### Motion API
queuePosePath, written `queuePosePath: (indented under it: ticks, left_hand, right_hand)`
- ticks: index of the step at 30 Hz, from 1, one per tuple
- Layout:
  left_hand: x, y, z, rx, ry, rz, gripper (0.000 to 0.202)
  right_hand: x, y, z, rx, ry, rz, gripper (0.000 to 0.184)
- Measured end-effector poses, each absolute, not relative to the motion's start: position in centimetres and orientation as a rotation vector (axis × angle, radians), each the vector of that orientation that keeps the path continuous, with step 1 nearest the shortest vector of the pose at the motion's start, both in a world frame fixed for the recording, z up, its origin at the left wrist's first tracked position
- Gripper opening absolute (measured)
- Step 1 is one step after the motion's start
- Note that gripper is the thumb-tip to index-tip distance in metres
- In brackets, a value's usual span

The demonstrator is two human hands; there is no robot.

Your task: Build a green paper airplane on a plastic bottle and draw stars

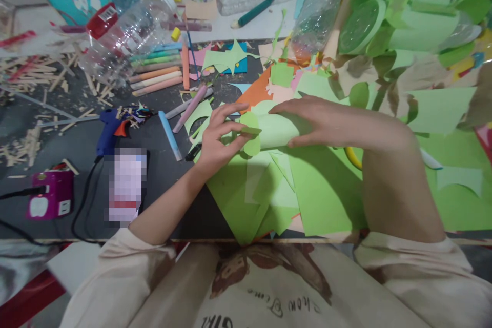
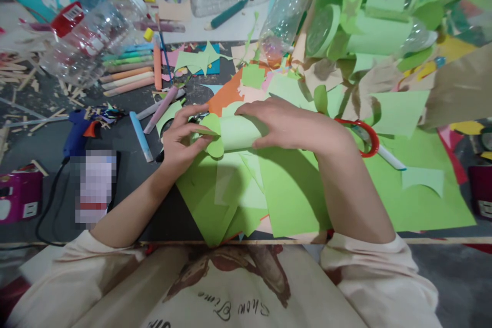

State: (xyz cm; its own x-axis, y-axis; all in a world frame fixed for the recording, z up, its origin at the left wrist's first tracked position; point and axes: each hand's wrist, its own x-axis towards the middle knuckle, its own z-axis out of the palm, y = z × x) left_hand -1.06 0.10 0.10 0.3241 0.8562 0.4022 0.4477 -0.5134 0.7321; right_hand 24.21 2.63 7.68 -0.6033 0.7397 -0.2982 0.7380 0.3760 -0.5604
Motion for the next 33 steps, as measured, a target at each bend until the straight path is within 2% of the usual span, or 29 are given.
queuePosePath:
  ticks: [4, 9, 22, 26, 30, 33]
  left_hand:
    - [-0.8, -0.4, 0.3, 2.068, 1.097, 1.135, 0.031]
    - [-0.6, -0.6, 0.4, 2.173, 1.133, 1.01, 0.02]
    - [-0.8, -0.4, -0.4, 2.207, 1.103, 1.013, 0.031]
    - [-0.8, -0.1, -0.6, 2.208, 1.07, 0.956, 0.051]
    - [-1.1, 0.2, -0.9, 2.143, 1.03, 0.966, 0.082]
    - [-1.8, 0.3, -0.7, 2.095, 0.987, 0.822, 0.102]
  right_hand:
    - [24.3, 2.5, 7.7, -1.407, -2.607, 1.054, 0.068]
    - [24.3, 2.4, 7.8, -1.405, -2.596, 1.062, 0.066]
    - [24.3, 2.4, 7.6, -1.404, -2.612, 1.041, 0.067]
    - [24.3, 2.5, 7.7, -1.396, -2.612, 1.053, 0.068]
    - [24.4, 2.5, 7.9, -1.397, -2.611, 1.065, 0.067]
    - [24.3, 2.5, 8.0, -1.413, -2.611, 1.076, 0.067]
